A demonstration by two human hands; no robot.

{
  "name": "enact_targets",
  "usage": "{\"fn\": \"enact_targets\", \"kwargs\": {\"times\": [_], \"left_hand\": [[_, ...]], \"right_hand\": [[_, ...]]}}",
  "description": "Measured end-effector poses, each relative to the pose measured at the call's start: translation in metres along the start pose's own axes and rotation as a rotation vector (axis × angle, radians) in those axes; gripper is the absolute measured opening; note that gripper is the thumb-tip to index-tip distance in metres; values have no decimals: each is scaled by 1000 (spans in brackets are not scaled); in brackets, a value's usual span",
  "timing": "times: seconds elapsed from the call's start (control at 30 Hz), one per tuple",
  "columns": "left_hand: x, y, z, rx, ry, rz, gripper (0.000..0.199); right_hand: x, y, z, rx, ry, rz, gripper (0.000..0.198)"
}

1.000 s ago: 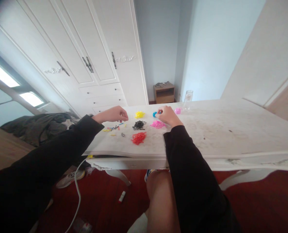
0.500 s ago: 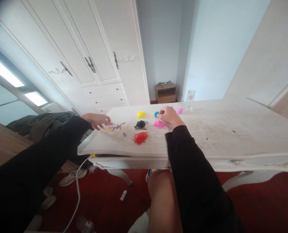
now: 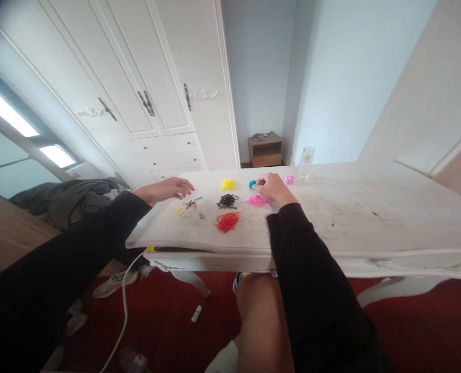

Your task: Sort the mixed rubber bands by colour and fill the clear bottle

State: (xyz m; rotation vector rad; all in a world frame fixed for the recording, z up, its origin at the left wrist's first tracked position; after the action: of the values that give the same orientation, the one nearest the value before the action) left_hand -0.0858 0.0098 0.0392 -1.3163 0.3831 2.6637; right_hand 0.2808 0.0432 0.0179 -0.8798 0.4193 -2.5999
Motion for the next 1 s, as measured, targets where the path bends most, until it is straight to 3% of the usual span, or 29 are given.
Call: {"fn": "enact_targets", "kwargs": {"times": [0.1, 0.27, 0.37, 0.63, 0.83, 1.0], "left_hand": [[-3, 1, 1, -44, -243, -19, 52], [1, 0, -19, 53, -373, -5, 65], [4, -4, -27, -2, -444, -51, 58], [8, -13, -37, -59, -543, -155, 12], [3, -7, -43, -58, -663, -246, 11], [-1, -5, -42, -112, -565, -255, 12]], "right_hand": [[0, 0, 0, 2, -1, 2, 24], [0, 1, -1, 15, -21, -21, 24], [0, 1, -1, 17, -25, -19, 25], [1, 1, 0, 31, -21, -24, 25], [3, 1, 1, 20, -34, -17, 27], [4, 1, 2, 18, -43, -11, 28]]}}
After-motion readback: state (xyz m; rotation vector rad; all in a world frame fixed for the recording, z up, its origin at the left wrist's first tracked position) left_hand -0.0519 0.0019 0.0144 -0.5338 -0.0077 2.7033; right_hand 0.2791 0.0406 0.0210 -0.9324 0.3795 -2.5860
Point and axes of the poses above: each hand's wrist, its own y-axis away from the middle knuckle, its own z-axis out of the back of the hand, x = y × z, the point moved 4 cm from there along -y, towards the middle knuckle, and after that the axes turned 1 degree about -z, right-handed, at the moved point
